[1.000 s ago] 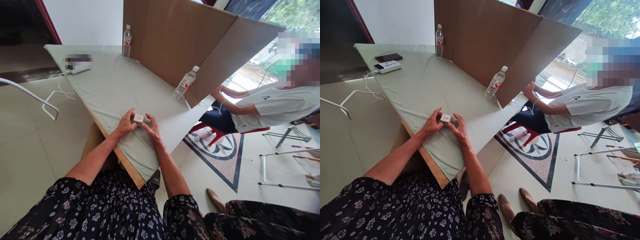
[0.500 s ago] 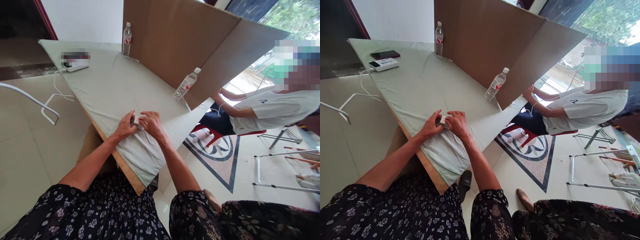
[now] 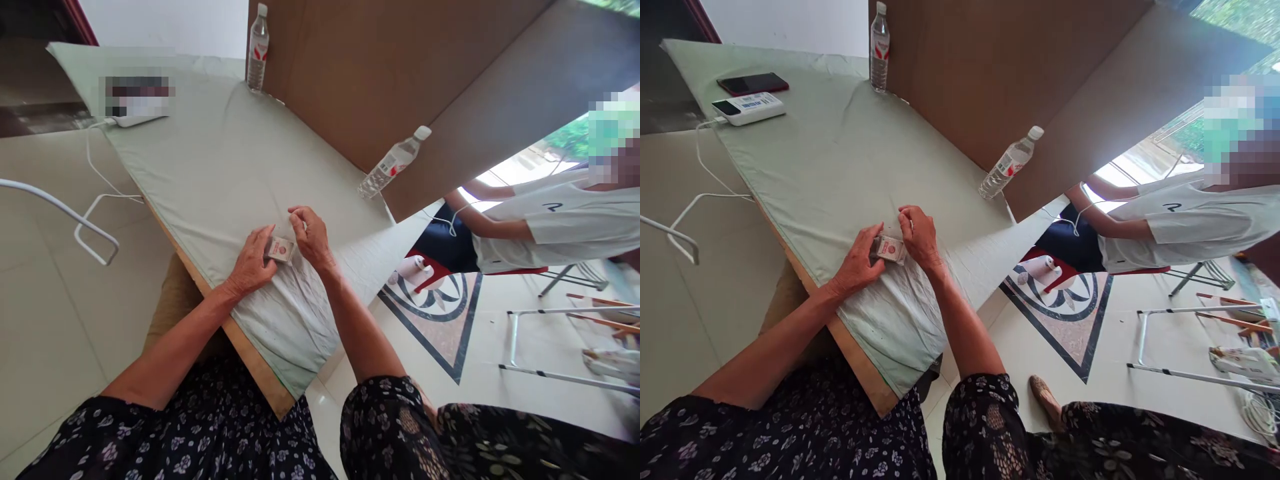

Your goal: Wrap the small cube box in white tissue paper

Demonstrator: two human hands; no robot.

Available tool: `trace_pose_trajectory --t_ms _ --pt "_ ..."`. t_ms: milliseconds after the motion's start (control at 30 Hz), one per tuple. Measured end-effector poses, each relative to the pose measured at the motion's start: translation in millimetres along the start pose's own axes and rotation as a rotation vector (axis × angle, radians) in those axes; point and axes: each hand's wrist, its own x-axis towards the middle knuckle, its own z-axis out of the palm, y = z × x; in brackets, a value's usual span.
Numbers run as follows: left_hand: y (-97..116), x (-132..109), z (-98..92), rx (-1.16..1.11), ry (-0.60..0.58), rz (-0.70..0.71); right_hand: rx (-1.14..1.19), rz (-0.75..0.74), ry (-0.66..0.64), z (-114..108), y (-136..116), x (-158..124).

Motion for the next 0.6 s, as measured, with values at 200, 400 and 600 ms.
trace_pose_trajectory --t_ms 200,400,600 --pt "9.8 -3.8 8.3 -0.117 0.02 -0.07 0.101 0.085 -0.055 0.4 4.3 33.2" --pt "20.8 -2.9 17.5 -0.244 0.053 -0.22 0.068 0.205 -0.066 -9.6 9.7 41.8" --pt "23.5 -3.1 15.4 -0.326 0.08 -0.305 0.046 0.271 0.007 -25.4 10.3 42.1"
